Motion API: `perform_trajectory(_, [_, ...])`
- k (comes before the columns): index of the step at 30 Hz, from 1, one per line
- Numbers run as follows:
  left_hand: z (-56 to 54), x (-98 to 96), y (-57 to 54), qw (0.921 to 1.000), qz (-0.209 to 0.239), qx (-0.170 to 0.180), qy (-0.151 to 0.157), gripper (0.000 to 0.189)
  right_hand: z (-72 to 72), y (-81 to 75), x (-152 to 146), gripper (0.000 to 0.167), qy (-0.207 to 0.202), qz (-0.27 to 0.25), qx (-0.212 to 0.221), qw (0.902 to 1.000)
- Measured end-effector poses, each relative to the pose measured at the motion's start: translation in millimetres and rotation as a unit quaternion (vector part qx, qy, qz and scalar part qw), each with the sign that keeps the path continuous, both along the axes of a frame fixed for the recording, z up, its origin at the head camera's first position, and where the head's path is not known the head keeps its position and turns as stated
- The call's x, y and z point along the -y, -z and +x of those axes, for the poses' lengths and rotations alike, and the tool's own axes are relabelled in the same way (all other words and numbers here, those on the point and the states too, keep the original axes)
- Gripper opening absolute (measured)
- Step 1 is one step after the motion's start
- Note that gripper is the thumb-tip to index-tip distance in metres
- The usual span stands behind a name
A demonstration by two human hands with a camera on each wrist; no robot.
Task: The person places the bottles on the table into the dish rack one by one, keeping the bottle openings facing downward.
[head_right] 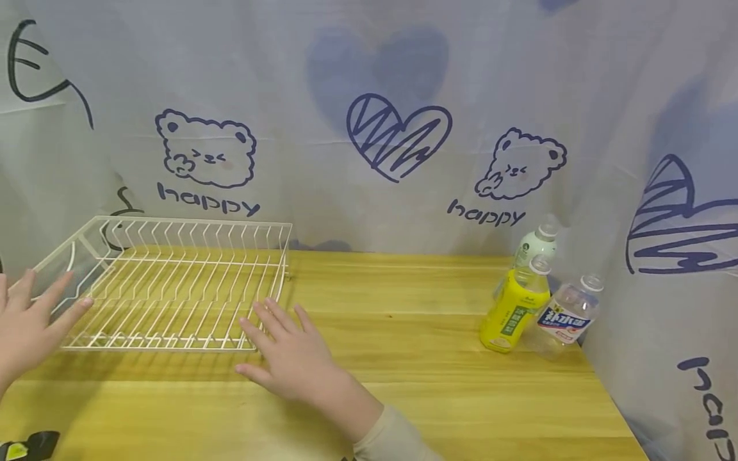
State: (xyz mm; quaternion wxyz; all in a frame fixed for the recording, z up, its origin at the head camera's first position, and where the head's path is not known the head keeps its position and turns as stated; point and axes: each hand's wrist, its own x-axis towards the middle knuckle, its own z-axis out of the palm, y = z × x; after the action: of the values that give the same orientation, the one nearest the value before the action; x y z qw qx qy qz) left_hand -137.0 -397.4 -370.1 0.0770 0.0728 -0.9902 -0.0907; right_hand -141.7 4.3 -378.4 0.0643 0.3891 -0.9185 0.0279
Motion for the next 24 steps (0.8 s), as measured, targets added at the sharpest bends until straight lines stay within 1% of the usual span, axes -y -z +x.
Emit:
perform_trajectory(6, [0.6,20.9,6.0,0.9996,0.020,-0.002,-0.022,0.083,-2.3,4.2,1,0.067,0.001,-0.006,0.028,0.9996])
perform_trajectory(8, [0.0,25.2,9.2,0.9992,0.029,-0.001,-0.027,0.084,-2.4,4.8,0,0.067,0.002,-0.008,0.038,0.9993])
perform_trajectory(10, [-0.1,27.6,11.7,0.9991,0.028,0.004,-0.033,0.085,-2.1,4.9,-1,0.068,0.003,-0.009,0.044,0.9990])
perform_trajectory(12, [-1.0,27.8,14.1,0.9990,0.030,0.009,-0.031,0.084,-1.9,4.3,-3,0.068,0.005,-0.009,0.050,0.9987])
perform_trajectory(16, [-2.3,24.1,16.5,0.9990,0.034,0.021,-0.022,0.081,-2.8,4.4,-8,0.068,0.009,-0.003,0.043,0.9990])
perform_trajectory(19, [-1.8,21.9,15.2,0.9990,0.036,0.021,-0.020,0.081,-4.0,4.9,-10,0.068,0.007,-0.002,0.035,0.9994])
perform_trajectory(24, [0.6,18.5,10.8,0.9993,0.027,0.019,-0.014,0.082,-3.7,4.8,-14,0.069,0.005,-0.008,0.039,0.9992])
